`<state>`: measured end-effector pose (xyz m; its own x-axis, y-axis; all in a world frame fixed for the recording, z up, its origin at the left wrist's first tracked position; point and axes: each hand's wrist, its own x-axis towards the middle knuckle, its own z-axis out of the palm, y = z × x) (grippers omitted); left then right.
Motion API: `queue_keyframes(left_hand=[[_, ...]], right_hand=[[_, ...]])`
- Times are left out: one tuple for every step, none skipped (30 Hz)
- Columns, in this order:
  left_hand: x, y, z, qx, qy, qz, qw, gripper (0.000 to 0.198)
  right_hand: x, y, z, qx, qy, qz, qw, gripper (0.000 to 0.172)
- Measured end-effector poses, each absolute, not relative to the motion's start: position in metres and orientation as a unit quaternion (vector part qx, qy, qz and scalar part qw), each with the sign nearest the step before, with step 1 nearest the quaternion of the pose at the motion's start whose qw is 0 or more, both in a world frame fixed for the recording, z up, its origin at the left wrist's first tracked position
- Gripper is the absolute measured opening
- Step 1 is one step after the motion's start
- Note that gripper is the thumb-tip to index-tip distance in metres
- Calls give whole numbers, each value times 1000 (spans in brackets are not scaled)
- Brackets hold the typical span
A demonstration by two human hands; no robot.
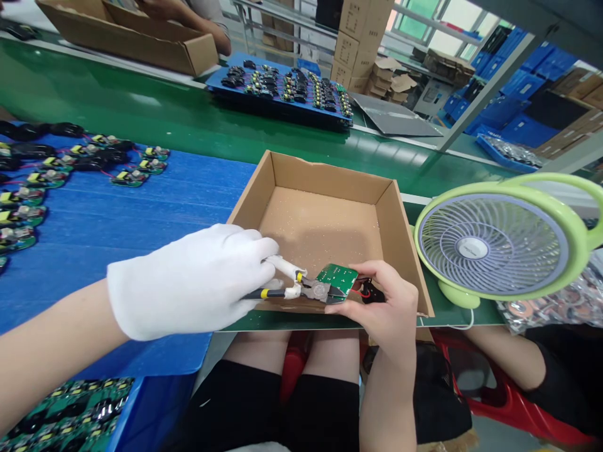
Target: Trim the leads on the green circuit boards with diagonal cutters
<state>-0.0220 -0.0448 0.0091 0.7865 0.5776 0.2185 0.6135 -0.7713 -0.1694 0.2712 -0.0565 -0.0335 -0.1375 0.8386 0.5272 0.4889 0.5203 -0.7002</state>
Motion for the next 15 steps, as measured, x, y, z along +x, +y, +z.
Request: queue_keyframes(left_hand=[[-22, -46, 10, -937, -318, -76, 128, 18], [-22, -46, 10, -935, -317, -79, 140, 19], [-21, -47, 11, -932, -316, -88, 152, 21], [-21, -48, 11, -931, -314, -97, 161, 24], [-21, -48, 12, -930, -309, -109, 166, 26], [-20, -48, 12, -930, -303, -119, 169, 28], [-20, -48, 12, -931, -299, -123, 170, 30], [-20, -48, 12, -931, -297, -125, 172, 32], [-20, -48, 12, -930, -297, -126, 176, 34], [-21, -48, 11, -929, -297, -127, 180, 35], [-21, -48, 10, -928, -296, -129, 185, 36], [-21, -48, 10, -927, -296, -131, 189, 35], [-21, -47, 9, -926, -296, -133, 191, 35], [-21, -47, 8, -926, -296, -135, 193, 34], [-21, -46, 8, -925, -301, -132, 192, 32]], right_hand=[[271, -56, -34, -453, -731, 185, 476, 45], [272, -56, -34, -452, -731, 186, 477, 45], [272, -56, -35, -451, -731, 186, 477, 46], [273, -55, -35, -449, -731, 186, 478, 46], [273, -55, -35, -447, -732, 185, 480, 46], [274, -54, -36, -443, -734, 182, 481, 45], [275, -54, -36, -438, -737, 178, 483, 44], [276, -53, -35, -432, -743, 175, 481, 43], [277, -52, -35, -425, -750, 171, 477, 41], [277, -52, -34, -420, -757, 169, 472, 40], [278, -51, -33, -416, -763, 167, 466, 39], [278, -51, -32, -416, -765, 167, 462, 39], [278, -51, -32, -420, -763, 168, 461, 40], [278, -51, -31, -426, -759, 171, 462, 40], [278, -51, -31, -432, -754, 175, 463, 41]])
